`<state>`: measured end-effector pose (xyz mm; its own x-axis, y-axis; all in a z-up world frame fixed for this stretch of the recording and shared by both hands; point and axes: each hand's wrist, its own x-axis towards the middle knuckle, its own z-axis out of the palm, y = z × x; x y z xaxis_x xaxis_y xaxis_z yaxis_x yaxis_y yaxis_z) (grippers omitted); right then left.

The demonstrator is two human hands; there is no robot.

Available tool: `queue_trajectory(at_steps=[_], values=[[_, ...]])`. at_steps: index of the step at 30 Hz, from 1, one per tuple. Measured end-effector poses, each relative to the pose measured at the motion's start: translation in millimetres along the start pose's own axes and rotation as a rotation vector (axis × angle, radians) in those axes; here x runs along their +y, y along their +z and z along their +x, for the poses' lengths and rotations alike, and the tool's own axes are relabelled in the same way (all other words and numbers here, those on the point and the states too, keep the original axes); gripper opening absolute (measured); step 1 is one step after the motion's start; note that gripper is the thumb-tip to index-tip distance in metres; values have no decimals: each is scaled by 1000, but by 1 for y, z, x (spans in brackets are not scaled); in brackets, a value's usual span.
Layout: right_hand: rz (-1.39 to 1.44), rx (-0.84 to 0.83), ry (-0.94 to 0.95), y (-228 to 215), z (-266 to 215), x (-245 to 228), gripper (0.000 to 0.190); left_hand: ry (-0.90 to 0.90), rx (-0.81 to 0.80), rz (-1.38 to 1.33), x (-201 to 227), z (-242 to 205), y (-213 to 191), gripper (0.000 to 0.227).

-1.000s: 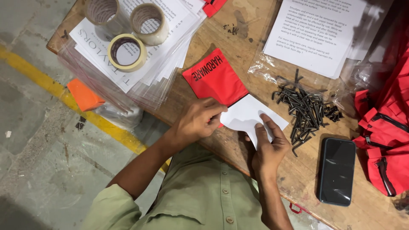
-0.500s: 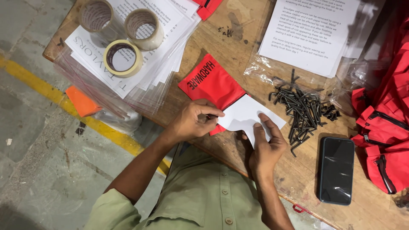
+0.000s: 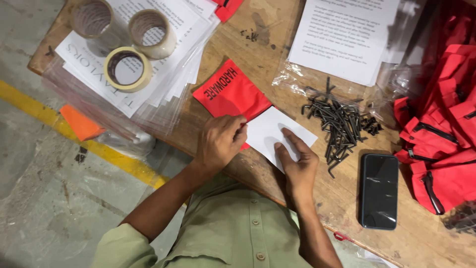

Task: The person organizes hardware items, placing small black fasteners into red bags and folding instruction sheets on a wooden table.

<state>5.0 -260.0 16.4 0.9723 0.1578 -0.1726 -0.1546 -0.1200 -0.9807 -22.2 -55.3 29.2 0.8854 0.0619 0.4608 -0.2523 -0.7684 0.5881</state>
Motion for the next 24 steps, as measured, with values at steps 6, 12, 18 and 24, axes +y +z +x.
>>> queue_trajectory(at_steps=[6,12,18,24], values=[[38,89,-28,5,-5,13,39,30,19,198,8,-2,-13,15],[27,132,-131,16,-10,6,39,74,-29,181,21,-6,-13,28],[4,100,-166,21,-10,10,41,-141,11,-44,23,-3,-5,20],[-92,-49,-255,19,-8,4,49,-117,16,103,5,9,5,17]])
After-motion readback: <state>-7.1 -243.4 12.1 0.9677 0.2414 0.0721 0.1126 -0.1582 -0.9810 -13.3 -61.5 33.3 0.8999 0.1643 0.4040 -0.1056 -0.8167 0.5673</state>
